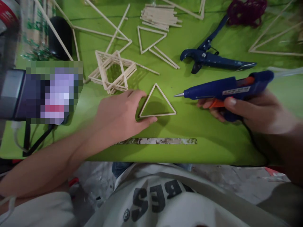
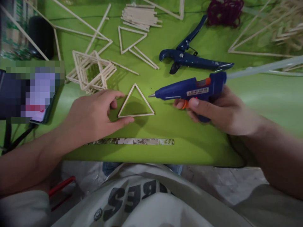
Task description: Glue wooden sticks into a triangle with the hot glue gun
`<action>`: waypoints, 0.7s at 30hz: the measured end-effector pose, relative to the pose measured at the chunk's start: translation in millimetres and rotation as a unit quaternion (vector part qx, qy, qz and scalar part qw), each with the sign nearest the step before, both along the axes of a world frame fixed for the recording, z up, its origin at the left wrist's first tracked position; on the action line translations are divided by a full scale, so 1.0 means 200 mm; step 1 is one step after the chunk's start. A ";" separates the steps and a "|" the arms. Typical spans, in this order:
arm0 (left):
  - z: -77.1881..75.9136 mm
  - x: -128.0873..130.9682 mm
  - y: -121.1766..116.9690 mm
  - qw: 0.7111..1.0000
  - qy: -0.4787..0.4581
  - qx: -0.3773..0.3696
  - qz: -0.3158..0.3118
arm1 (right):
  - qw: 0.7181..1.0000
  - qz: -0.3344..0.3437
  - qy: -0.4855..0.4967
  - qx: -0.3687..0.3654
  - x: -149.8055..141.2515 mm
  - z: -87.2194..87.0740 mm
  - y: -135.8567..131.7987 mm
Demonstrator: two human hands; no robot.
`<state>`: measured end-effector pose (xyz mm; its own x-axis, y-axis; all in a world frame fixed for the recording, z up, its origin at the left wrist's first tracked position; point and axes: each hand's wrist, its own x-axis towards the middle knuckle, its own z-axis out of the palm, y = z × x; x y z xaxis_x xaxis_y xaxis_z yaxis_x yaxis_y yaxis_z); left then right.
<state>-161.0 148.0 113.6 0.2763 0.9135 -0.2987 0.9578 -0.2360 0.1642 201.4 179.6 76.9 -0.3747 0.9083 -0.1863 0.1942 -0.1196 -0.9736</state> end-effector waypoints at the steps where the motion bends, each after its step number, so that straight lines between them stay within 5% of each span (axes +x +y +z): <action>1: 0.00 -0.01 0.00 1.000 -0.004 -0.001 0.000 | 1.000 0.015 -0.012 0.006 0.02 -0.01 0.00; 13: -0.01 -0.02 0.03 0.999 0.019 -0.024 0.015 | 0.985 0.152 -0.062 0.059 0.14 -0.03 0.09; 21: -0.02 -0.04 0.03 0.999 -0.003 -0.033 0.023 | 0.990 0.135 -0.041 0.030 0.19 -0.08 0.09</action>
<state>-168.9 154.4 110.2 0.2361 0.9034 -0.3579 0.9664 -0.1799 0.1835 239.3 198.4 60.2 -0.5915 0.7874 -0.1736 0.2888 0.0059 -0.9574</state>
